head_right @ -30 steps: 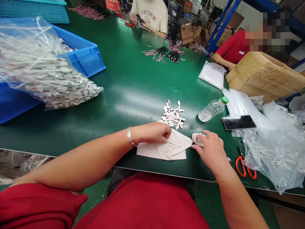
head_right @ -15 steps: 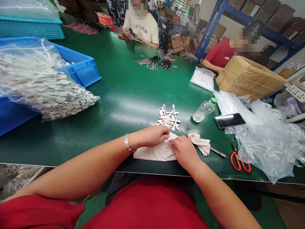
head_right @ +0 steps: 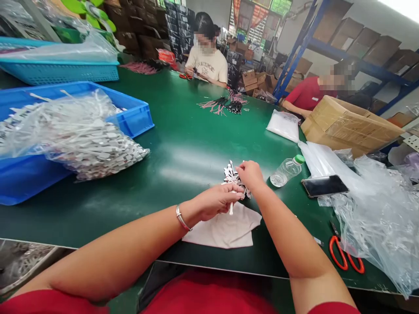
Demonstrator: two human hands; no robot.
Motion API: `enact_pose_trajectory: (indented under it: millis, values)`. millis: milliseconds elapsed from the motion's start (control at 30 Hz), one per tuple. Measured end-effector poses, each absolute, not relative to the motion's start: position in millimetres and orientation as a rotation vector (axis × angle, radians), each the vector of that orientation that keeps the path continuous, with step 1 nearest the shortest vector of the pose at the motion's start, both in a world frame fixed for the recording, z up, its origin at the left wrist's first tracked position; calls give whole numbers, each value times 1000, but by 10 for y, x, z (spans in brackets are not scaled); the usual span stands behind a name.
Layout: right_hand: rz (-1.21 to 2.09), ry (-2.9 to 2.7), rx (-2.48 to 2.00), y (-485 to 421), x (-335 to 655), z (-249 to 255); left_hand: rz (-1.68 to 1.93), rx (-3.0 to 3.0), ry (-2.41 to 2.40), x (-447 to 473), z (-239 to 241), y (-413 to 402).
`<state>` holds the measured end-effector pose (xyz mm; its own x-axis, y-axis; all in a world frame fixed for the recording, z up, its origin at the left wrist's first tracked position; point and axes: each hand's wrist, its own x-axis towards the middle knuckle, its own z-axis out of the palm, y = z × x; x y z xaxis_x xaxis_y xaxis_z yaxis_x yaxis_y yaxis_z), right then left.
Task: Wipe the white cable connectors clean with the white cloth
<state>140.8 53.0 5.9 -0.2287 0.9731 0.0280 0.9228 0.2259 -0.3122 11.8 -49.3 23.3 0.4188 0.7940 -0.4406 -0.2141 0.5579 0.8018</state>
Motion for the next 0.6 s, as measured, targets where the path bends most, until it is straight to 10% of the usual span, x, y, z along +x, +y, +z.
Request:
enact_pose_trajectory:
  millis: [600]
  values:
    - [881,-2137,-1508,86,1709,422,1005,748,986,-6,191,-313]
